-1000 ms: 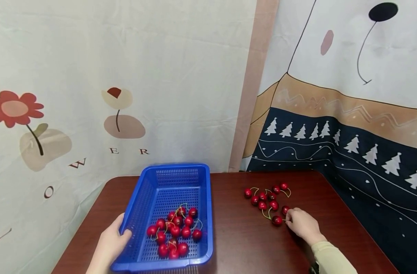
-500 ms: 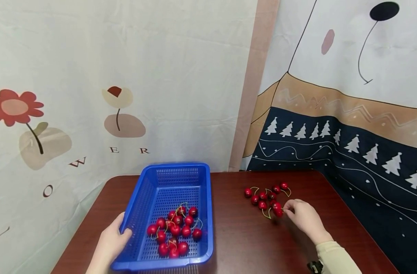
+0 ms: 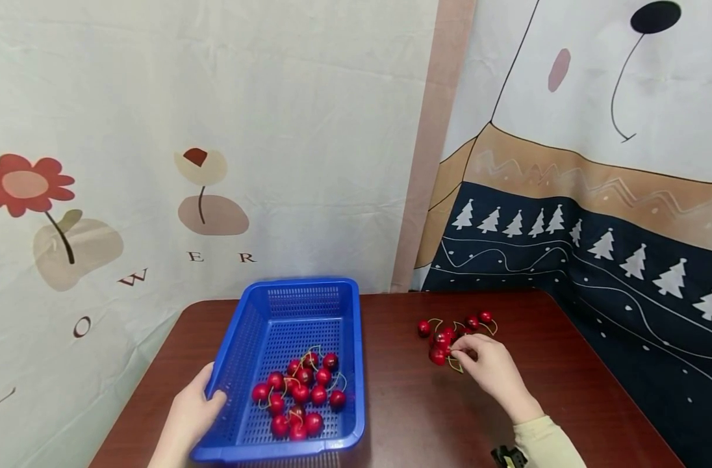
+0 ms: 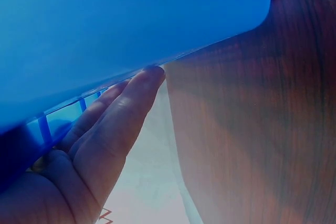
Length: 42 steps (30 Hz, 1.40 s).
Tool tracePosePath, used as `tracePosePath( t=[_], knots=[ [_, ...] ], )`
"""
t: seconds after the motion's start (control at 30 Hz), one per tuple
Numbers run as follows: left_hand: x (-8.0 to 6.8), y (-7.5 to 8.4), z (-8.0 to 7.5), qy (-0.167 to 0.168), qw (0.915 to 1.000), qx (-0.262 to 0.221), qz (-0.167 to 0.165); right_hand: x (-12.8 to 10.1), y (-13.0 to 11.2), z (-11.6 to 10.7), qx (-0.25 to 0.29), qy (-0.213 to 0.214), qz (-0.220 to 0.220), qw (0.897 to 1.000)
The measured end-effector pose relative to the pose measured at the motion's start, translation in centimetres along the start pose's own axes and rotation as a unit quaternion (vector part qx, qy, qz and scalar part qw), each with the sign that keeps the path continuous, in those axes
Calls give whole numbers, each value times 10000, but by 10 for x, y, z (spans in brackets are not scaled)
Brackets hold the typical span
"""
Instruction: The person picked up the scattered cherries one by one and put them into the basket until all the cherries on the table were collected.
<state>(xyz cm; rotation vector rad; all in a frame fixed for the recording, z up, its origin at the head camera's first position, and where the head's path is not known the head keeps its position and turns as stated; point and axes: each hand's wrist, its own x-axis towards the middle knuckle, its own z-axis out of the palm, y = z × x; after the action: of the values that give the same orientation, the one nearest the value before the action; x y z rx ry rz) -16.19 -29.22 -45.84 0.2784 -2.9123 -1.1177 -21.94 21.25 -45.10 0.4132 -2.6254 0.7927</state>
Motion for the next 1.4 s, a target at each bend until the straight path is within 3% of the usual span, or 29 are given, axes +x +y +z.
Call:
tracePosePath(
  t=[0.4, 0.93, 1.2, 1.4],
  knots=[
    [-2, -1, 0, 6, 10000, -18, 14, 11, -50, 11, 784, 180, -609, 9949],
    [-1, -1, 0, 54, 10000, 40, 58, 32, -121, 34, 1520, -534, -1515, 9752],
    [-2, 0, -1, 67, 9999, 55, 118, 35, -141, 56, 961, -1249, -2054, 9659],
    [-1, -1, -1, 50, 10000, 28, 37, 39, -149, 70, 116, -1632, -2788, 9463]
  ],
)
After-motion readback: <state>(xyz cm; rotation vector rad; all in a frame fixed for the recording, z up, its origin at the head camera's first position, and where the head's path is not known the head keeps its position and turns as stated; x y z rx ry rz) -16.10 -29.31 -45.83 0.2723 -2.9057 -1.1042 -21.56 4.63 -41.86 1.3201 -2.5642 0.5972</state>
